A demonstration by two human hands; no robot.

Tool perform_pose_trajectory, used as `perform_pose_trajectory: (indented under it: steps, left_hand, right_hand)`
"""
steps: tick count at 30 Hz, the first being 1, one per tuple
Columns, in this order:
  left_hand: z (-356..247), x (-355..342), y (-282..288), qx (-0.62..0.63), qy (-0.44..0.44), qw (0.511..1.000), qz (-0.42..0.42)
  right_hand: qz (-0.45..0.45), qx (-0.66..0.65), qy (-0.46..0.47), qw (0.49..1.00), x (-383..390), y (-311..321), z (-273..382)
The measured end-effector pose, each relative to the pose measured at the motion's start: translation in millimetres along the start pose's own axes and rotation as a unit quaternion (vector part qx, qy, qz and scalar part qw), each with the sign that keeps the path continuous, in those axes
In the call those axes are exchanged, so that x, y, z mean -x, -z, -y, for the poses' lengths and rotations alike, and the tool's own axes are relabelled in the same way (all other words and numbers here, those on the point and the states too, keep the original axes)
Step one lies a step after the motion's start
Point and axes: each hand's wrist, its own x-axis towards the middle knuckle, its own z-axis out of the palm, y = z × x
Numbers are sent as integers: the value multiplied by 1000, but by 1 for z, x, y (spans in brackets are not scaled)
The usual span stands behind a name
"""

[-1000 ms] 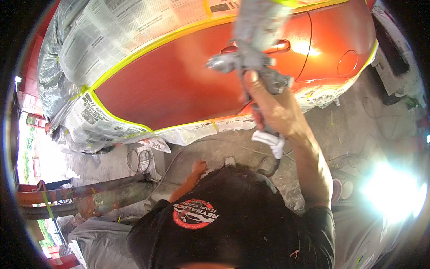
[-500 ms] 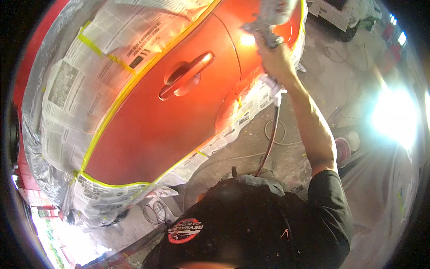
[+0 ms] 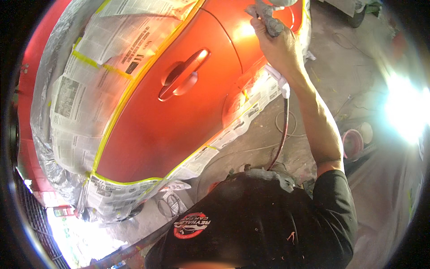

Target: The person prepares red paint by pouring it into a spray gun cup and securing the lid. They then stand and use the spray gun to apply red paint to the door and trunk of a car that is masked with newspaper and tape. The person moves around the vehicle to cover different sections of the bodywork.

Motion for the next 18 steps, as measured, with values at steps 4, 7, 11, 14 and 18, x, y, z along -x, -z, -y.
perform_pose_trajectory:
  steps: [4,7,11,14,18]
  left_hand:
    - [-38,9,-4,-8,-24,999,30]
    - [-60,12,-6,-20,-8,998,62]
    - [-41,0,-7,113,-3,991,68]
    - [-52,14,-17,185,32,982,27]
    - [-16,21,-10,64,56,996,-14]
  right_hand:
    - [162,-144,-17,976,34,-17,34]
    - [367,-242,-137,888,49,-18,60]
    - [403,-304,-204,839,60,-18,77]
    - [266,-171,-204,927,66,-18,48]
    - [35,46,-210,976,59,1,-11]
